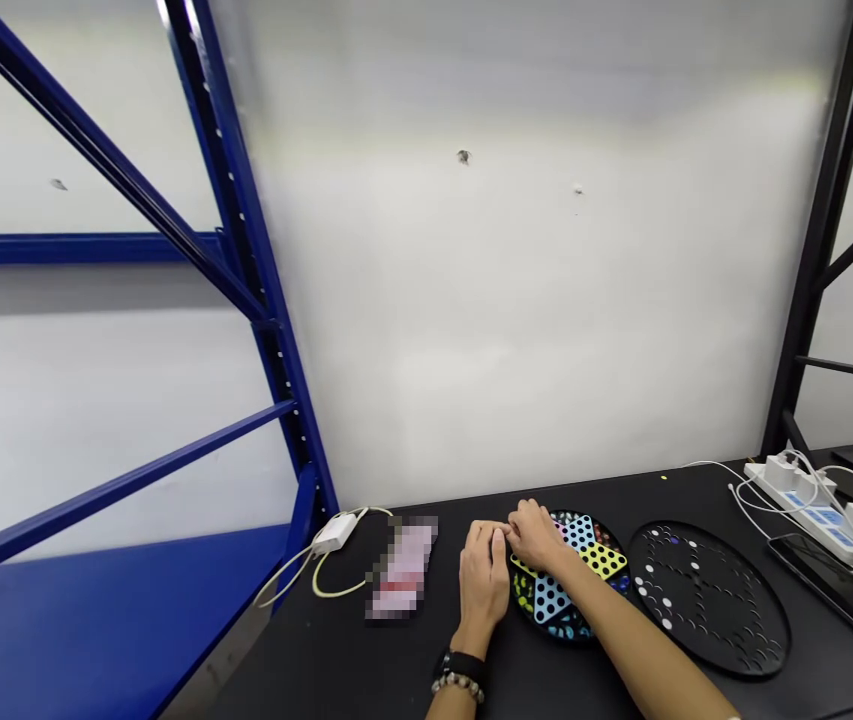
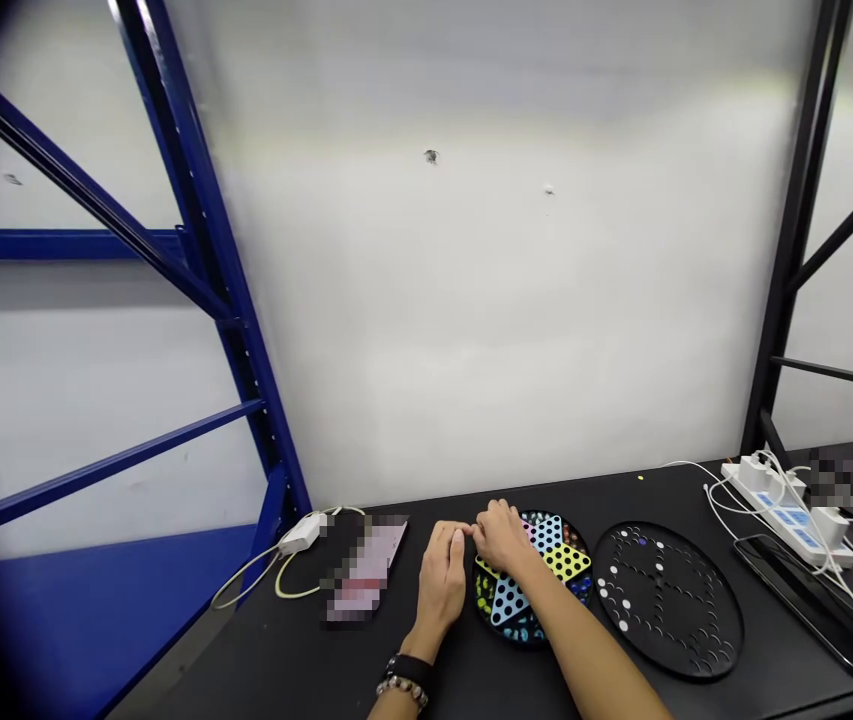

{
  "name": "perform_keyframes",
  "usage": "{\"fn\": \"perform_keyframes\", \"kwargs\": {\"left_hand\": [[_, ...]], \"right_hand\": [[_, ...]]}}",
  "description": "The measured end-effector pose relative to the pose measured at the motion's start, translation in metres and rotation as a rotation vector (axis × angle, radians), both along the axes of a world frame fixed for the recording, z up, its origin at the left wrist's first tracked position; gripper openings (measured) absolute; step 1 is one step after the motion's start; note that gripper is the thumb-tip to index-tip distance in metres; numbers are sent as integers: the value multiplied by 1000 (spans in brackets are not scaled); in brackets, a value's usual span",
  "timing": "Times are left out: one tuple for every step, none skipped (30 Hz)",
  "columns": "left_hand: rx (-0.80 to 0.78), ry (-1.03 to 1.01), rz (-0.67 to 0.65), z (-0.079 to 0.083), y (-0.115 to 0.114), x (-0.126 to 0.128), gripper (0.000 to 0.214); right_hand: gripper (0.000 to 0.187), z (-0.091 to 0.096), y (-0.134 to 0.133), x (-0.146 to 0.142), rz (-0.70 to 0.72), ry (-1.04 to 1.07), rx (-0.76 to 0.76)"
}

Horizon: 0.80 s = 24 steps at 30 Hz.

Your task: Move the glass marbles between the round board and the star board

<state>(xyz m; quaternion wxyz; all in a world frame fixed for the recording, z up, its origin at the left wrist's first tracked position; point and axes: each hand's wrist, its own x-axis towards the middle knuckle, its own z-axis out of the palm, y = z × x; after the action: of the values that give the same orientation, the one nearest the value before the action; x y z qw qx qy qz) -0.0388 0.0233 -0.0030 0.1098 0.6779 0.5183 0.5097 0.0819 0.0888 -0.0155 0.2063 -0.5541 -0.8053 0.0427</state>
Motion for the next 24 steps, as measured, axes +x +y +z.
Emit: {"fn": "perform_keyframes", "kwargs": {"left_hand": [[-5, 3, -3, 0, 0, 0, 40], [-9, 6, -7, -1, 1, 0, 39], [-13, 9, -10, -2, 1, 0, 39], [-20, 10, -13, -3, 1, 0, 39], [-28, 10, -18, -3, 2, 0, 38], [-38, 9, -24, -4, 2, 1, 38], [-49, 9, -29, -4, 1, 1, 38], [-61, 11, -35, -4, 1, 2, 38], [-73, 15, -40, -3, 0, 3, 37], [-87, 21, -44, -3, 0, 4, 37], [-103, 30, -49, -2, -1, 4, 37], [-123, 40, -54, -2, -2, 5, 37], [-144, 51, -58, -2, -2, 5, 37], [-163, 61, -63, -2, -2, 6, 37], [-176, 70, -67, -2, -2, 6, 37], [-184, 80, -68, -3, -2, 6, 37], [-187, 89, -66, -3, -2, 6, 37], [-186, 97, -60, -4, -2, 6, 36], [-183, 103, -51, -5, -1, 5, 36], [-180, 109, -39, -5, -1, 6, 35], [-177, 114, -25, -6, 0, 6, 34], [-176, 121, -13, -6, 0, 6, 33], [-176, 129, -6, -6, 0, 6, 32], [-176, 135, -2, -6, 0, 6, 31]], "right_hand": [[29, 0, -2, 2, 21, -26, 7], [30, 0, -5, 3, 39, -44, 10], [30, 0, -7, 4, 50, -61, 9], [30, 0, -8, 5, 53, -77, 9], [30, 0, -9, 6, 48, -94, 8], [30, 0, -10, 6, 35, -110, 7], [31, 1, -10, 7, 25, -124, 2], [33, 2, -10, 7, 27, -140, -15], [37, 3, -10, 7, 41, -157, -44], [40, 4, -9, 7, 65, -172, -80], [44, 5, -8, 6, 93, -188, -121], [47, 5, -7, 6, 120, -205, -165], [51, 7, -6, 6, 142, -222, -210], [55, 8, -5, 5, 156, -234, -251], [60, 9, -5, 6, 165, -239, -287], [64, 10, -5, 6, 175, -238, -321], [66, 11, -6, 7, 180, -229, -343], [67, 11, -7, 9, 175, -210, -347], [68, 12, -9, 11, 165, -188, -337], [68, 12, -11, 13, 156, -167, -317], [68, 11, -14, 15, 148, -153, -298], [69, 10, -17, 18, 147, -144, -287], [70, 9, -21, 21, 155, -140, -285], [70, 7, -25, 23, 173, -139, -289]]}}
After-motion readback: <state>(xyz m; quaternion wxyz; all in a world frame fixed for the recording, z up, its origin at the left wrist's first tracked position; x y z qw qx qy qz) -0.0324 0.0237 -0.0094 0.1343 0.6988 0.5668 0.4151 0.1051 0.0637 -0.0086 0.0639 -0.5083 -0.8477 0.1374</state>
